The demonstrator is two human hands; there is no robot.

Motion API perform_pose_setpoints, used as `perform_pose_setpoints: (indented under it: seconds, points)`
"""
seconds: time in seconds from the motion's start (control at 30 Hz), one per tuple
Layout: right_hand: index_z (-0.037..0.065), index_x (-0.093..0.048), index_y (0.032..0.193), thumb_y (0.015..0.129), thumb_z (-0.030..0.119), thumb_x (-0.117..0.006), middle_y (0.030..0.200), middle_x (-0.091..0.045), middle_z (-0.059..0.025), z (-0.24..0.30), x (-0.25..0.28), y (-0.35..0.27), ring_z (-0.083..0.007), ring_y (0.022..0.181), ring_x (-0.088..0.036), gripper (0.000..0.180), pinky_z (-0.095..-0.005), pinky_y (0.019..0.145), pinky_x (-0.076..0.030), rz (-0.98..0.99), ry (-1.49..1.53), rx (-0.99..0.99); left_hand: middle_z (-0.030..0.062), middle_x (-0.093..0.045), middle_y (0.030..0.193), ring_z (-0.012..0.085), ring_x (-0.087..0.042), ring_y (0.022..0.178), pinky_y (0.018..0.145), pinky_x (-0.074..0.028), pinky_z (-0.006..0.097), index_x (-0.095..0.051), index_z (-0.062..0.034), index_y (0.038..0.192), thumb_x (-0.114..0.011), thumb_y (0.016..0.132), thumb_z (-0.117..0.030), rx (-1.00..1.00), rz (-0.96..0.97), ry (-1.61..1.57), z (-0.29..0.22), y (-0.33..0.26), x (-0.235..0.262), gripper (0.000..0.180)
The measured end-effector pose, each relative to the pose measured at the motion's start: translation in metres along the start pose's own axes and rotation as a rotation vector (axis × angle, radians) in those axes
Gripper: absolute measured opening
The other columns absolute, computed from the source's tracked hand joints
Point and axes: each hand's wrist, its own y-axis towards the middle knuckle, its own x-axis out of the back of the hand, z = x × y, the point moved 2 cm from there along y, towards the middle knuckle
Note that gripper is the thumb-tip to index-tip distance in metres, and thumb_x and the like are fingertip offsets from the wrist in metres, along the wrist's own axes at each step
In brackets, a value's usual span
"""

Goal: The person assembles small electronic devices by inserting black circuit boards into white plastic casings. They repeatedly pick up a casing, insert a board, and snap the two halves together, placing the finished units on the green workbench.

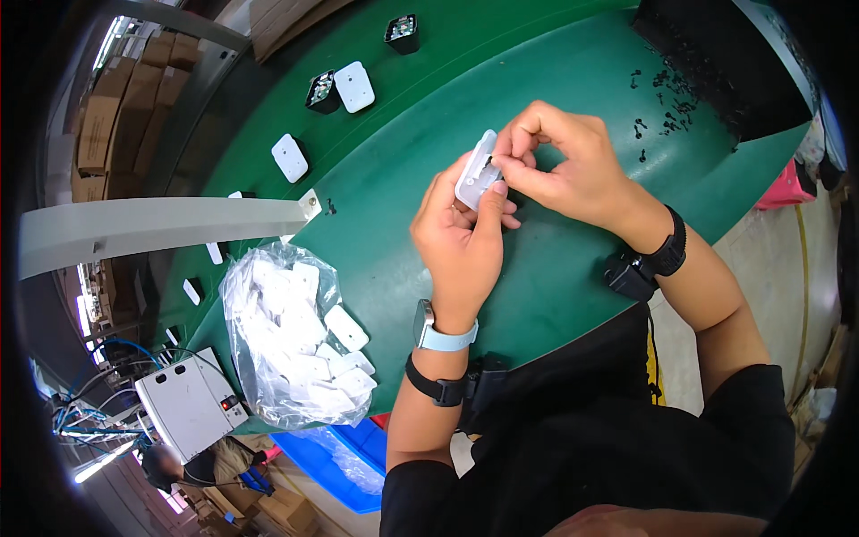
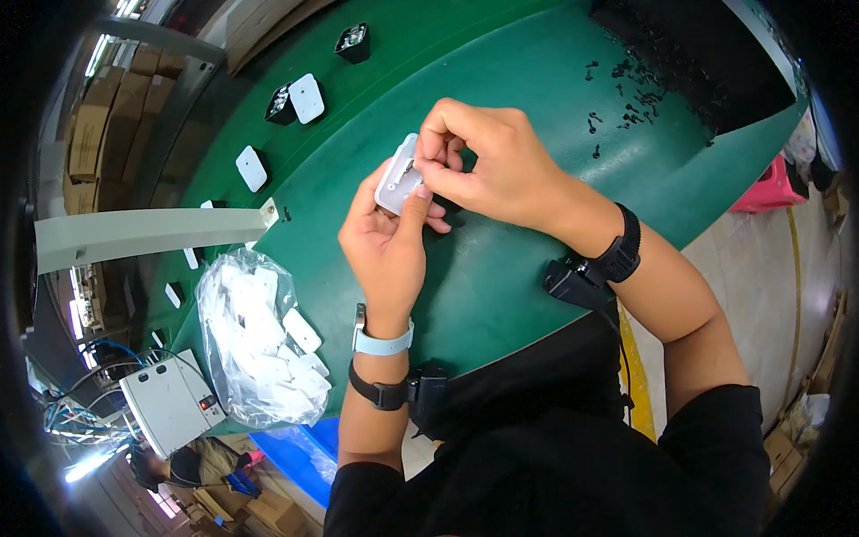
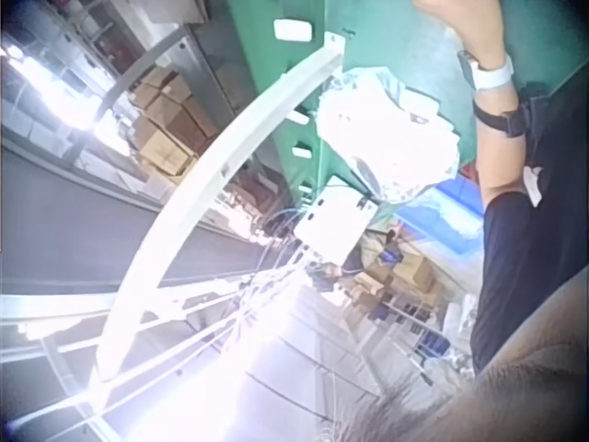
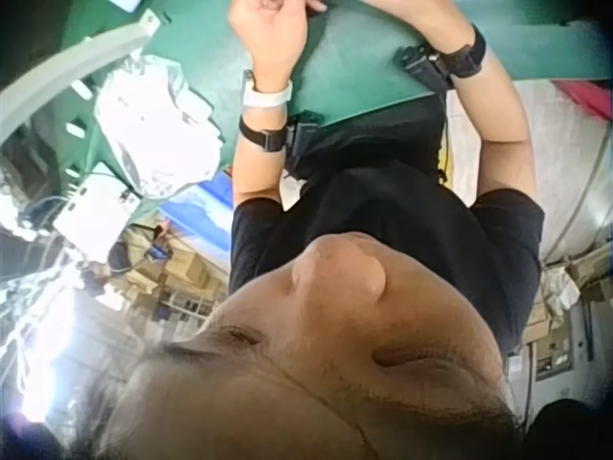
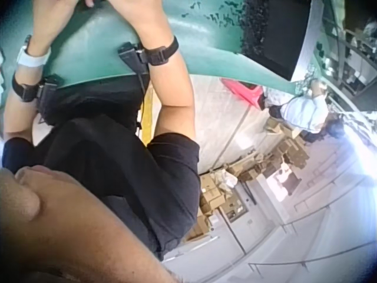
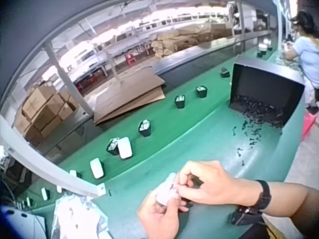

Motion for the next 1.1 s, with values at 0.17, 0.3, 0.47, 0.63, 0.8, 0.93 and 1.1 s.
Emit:
perform_pose_setpoints:
  seconds: [0.17, 0.3, 0.47, 0.63, 0.8, 0.93, 1.1]
  points:
    - [0.001, -0.053, 0.080, 0.080, -0.006, -0.070, 0.081, -0.068, -0.0076, 0.004, -0.001, 0.000, -0.0109, 0.068, -0.061, 0.019, -0.0262, 0.064, -0.054, 0.042, -0.034, 0.010, 0.0156, -0.068, 0.101, 0.0177, -0.069, 0.078, 0.063, -0.063, 0.031, -0.054, 0.0105, 0.128, -0.061, 0.096, 0.002, 0.011, 0.002, -0.083, -0.001, 0.001, 0.000, 0.034]
    - [0.002, -0.053, 0.080, 0.079, -0.005, -0.070, 0.080, -0.068, -0.0070, 0.002, -0.002, 0.000, -0.0111, 0.067, -0.060, 0.018, -0.0259, 0.062, -0.053, -0.006, -0.043, 0.034, 0.0166, -0.068, 0.103, 0.0187, -0.070, 0.080, 0.064, -0.063, 0.032, -0.054, 0.0107, 0.127, -0.059, 0.096, 0.003, 0.008, 0.009, -0.053, 0.001, 0.000, 0.000, 0.032]
    - [0.003, -0.055, 0.081, 0.079, -0.003, -0.071, 0.080, -0.067, -0.0042, 0.003, 0.000, 0.000, -0.0107, 0.066, -0.059, 0.018, -0.0259, 0.057, -0.049, 0.043, -0.089, 0.016, 0.0170, -0.068, 0.104, 0.0190, -0.070, 0.081, 0.065, -0.063, 0.032, -0.054, 0.0108, 0.127, -0.059, 0.096, 0.003, -0.008, 0.010, -0.038, 0.002, 0.001, -0.002, 0.032]
    - [0.004, -0.057, 0.090, 0.078, -0.003, -0.071, 0.085, -0.065, -0.0022, 0.001, 0.003, 0.002, -0.0097, 0.075, -0.059, 0.019, -0.0252, 0.066, -0.050, 0.059, -0.076, -0.051, 0.0120, -0.066, 0.102, 0.0133, -0.067, 0.080, 0.064, -0.061, 0.027, -0.058, 0.0090, 0.126, -0.060, 0.095, 0.004, 0.033, -0.005, -0.054, 0.004, 0.000, -0.001, 0.032]
    - [0.001, -0.060, 0.112, 0.083, -0.004, -0.071, 0.099, -0.063, -0.0034, -0.007, 0.001, 0.006, -0.0098, 0.091, -0.063, 0.032, -0.0261, 0.083, -0.054, 0.176, 0.437, -0.440, 0.0099, -0.066, 0.094, 0.0126, -0.065, 0.074, 0.059, -0.057, 0.027, -0.058, 0.0073, 0.122, -0.061, 0.096, -0.001, 0.130, 0.034, -0.214, 0.001, 0.001, 0.005, 0.027]
    - [0.001, -0.059, 0.107, 0.084, -0.005, -0.071, 0.098, -0.064, -0.0027, -0.012, -0.001, 0.005, -0.0100, 0.091, -0.064, 0.026, -0.0252, 0.082, -0.054, 0.213, 0.440, -0.420, 0.0091, -0.067, 0.089, 0.0114, -0.064, 0.071, 0.057, -0.055, 0.026, -0.059, 0.0071, 0.116, -0.061, 0.096, -0.001, 0.154, 0.045, -0.286, 0.004, 0.003, 0.010, 0.023]
    - [0.003, -0.061, 0.107, 0.084, -0.002, -0.073, 0.096, -0.065, -0.0024, -0.022, -0.009, 0.007, -0.0084, 0.088, -0.063, 0.027, -0.0243, 0.081, -0.053, 0.300, 0.514, -0.497, 0.0128, -0.065, 0.084, 0.0145, -0.065, 0.062, 0.050, -0.057, 0.028, -0.058, 0.0058, 0.104, -0.055, 0.097, -0.001, 0.206, 0.050, -0.185, 0.007, 0.007, 0.011, 0.011]
